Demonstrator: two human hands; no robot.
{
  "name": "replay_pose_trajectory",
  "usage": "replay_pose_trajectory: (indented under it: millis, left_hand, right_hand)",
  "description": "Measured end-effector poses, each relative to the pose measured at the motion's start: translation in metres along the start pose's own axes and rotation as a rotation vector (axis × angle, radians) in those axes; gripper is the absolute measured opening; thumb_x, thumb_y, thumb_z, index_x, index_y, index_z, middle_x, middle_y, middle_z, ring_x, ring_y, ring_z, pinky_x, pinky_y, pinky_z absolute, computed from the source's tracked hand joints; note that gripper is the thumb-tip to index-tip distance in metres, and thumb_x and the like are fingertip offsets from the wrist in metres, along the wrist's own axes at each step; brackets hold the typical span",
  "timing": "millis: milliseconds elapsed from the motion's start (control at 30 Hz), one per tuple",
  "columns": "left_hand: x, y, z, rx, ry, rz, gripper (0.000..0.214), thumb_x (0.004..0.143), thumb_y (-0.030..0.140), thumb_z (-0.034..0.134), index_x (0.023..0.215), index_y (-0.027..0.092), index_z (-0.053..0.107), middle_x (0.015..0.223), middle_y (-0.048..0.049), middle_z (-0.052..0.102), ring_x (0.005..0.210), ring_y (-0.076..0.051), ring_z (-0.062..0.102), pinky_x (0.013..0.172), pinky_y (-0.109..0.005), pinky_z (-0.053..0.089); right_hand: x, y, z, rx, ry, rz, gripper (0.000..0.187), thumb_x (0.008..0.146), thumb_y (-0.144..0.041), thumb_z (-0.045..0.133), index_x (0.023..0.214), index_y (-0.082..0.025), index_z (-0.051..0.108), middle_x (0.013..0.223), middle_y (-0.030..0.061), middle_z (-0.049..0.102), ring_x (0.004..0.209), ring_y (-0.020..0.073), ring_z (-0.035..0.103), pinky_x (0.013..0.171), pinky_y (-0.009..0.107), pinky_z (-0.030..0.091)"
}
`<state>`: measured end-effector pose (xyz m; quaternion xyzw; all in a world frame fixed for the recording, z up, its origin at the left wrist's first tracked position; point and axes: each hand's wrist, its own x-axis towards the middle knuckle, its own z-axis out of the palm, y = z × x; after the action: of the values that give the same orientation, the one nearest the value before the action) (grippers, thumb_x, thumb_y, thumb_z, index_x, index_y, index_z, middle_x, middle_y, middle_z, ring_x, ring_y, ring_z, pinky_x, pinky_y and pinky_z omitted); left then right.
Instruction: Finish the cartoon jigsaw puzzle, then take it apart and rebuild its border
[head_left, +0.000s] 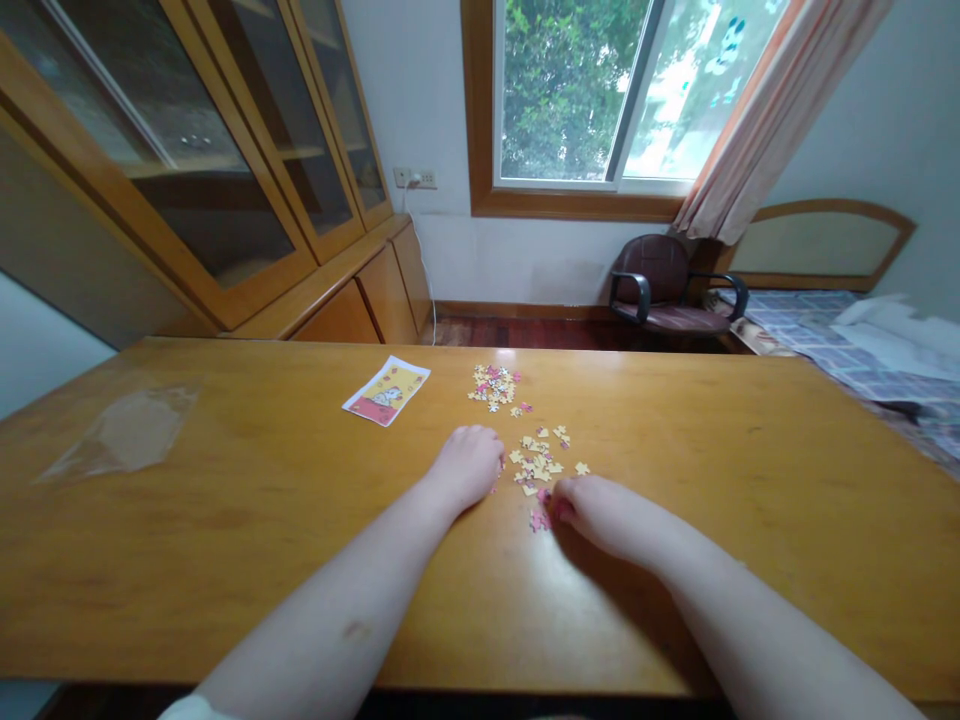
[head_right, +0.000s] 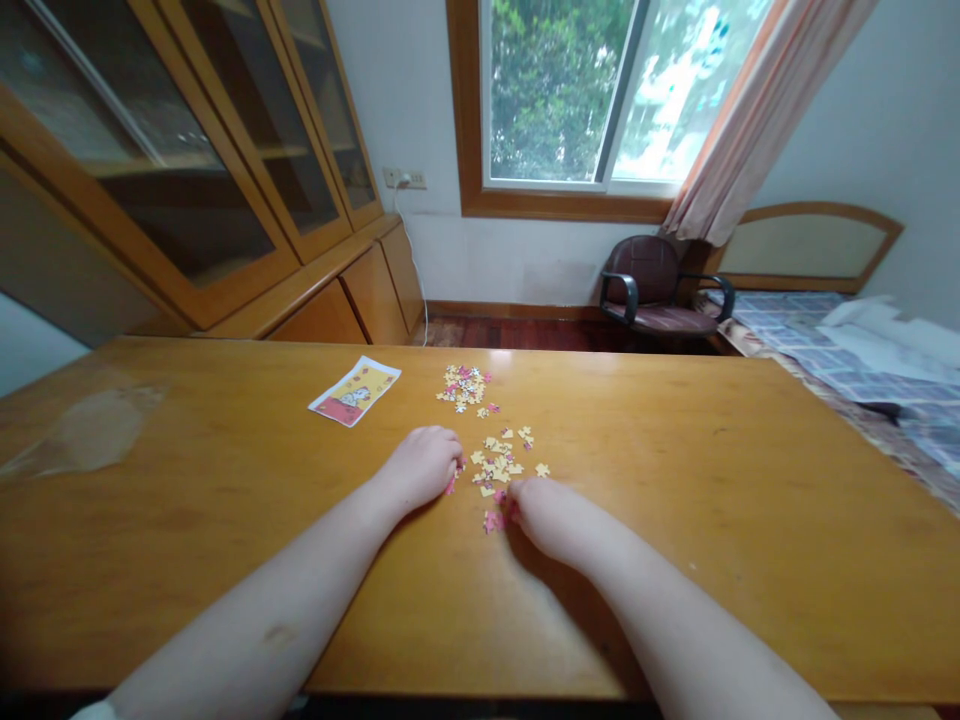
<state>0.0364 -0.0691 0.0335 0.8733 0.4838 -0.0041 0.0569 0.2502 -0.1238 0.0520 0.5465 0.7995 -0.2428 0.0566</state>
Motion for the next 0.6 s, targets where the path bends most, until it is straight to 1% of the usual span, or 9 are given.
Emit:
replay_pose_trajectory:
  millis: [67,133,200,267,333,367,400,467,600]
  left_hand:
    - [0.0,0.002,-0.002,0.0,-0.01,0.012,0.024,0.084,0.016,0.051,0.08,0.018,0.075,0.088,-0.0089,0.072,0.088,-0.025,0.064,0.082,-0.038,0.048]
    - [0.0,0.002,-0.003,-0.016,0.011,0.005,0.024,0.084,0.016,0.051,0.08,0.017,0.074,0.087,-0.0088,0.071,0.087,-0.025,0.064,0.081,-0.038,0.048]
    - [0.002,0.001,-0.002,-0.056,0.065,-0.026,0.023,0.083,0.015,0.05,0.082,0.018,0.073,0.089,-0.008,0.071,0.089,-0.024,0.063,0.082,-0.037,0.047]
    - [0.004,-0.003,0.0,-0.099,0.137,-0.073,0.024,0.083,0.013,0.049,0.086,0.019,0.072,0.092,-0.007,0.071,0.092,-0.023,0.063,0.084,-0.036,0.047]
    - [0.006,-0.007,0.003,-0.134,0.196,-0.111,0.025,0.084,0.012,0.048,0.089,0.019,0.071,0.095,-0.0063,0.071,0.094,-0.022,0.062,0.087,-0.036,0.046]
    - [0.007,-0.01,0.004,-0.149,0.21,-0.122,0.026,0.083,0.012,0.047,0.09,0.019,0.071,0.097,-0.0061,0.071,0.094,-0.022,0.062,0.088,-0.036,0.046]
    - [0.007,-0.012,0.005,-0.161,0.219,-0.133,0.026,0.083,0.012,0.047,0.09,0.019,0.071,0.098,-0.0059,0.072,0.095,-0.023,0.062,0.088,-0.036,0.046]
    - [0.009,-0.015,0.006,-0.179,0.222,-0.153,0.026,0.083,0.013,0.046,0.091,0.019,0.071,0.099,-0.0059,0.072,0.096,-0.022,0.063,0.088,-0.036,0.047]
    - [0.01,-0.018,0.008,-0.188,0.215,-0.17,0.027,0.083,0.013,0.045,0.092,0.019,0.07,0.1,-0.0055,0.072,0.096,-0.022,0.063,0.088,-0.035,0.047]
  right_hand:
    - [0.003,0.001,-0.007,0.041,0.053,-0.017,0.021,0.09,-0.02,0.048,0.089,-0.019,0.069,0.086,0.0071,0.072,0.075,0.0164,0.065,0.066,0.023,0.044]
    - [0.009,0.009,-0.011,0.012,0.175,0.013,0.026,0.094,-0.022,0.043,0.095,-0.017,0.068,0.093,0.0095,0.071,0.084,0.0181,0.065,0.073,0.025,0.045]
    - [0.019,0.02,-0.011,-0.013,0.3,0.003,0.03,0.097,-0.029,0.041,0.104,-0.016,0.067,0.104,0.0118,0.069,0.096,0.0199,0.063,0.085,0.027,0.045]
    - [0.032,0.028,-0.006,-0.041,0.384,-0.049,0.036,0.099,-0.034,0.038,0.117,-0.017,0.065,0.123,0.0133,0.063,0.113,0.0209,0.058,0.098,0.031,0.041]
    - [0.047,0.032,-0.002,-0.123,0.407,-0.005,0.045,0.097,-0.041,0.042,0.132,-0.017,0.057,0.141,0.0158,0.05,0.129,0.0265,0.046,0.108,0.038,0.033]
    - [0.055,0.032,0.0,-0.165,0.406,0.032,0.05,0.096,-0.046,0.043,0.138,-0.02,0.053,0.147,0.0163,0.043,0.135,0.0301,0.04,0.111,0.044,0.029]
    - [0.063,0.032,0.0,-0.192,0.396,0.056,0.053,0.095,-0.05,0.043,0.142,-0.025,0.048,0.152,0.0155,0.037,0.138,0.033,0.034,0.112,0.049,0.025]
    - [0.079,0.029,-0.004,-0.218,0.36,0.054,0.057,0.095,-0.056,0.04,0.146,-0.033,0.041,0.157,0.0121,0.027,0.142,0.0348,0.027,0.113,0.053,0.019]
    - [0.105,0.033,-0.021,-0.221,0.266,0.113,0.053,0.096,-0.059,0.031,0.14,-0.037,0.049,0.158,0.0088,0.026,0.144,0.0363,0.022,0.113,0.056,0.016]
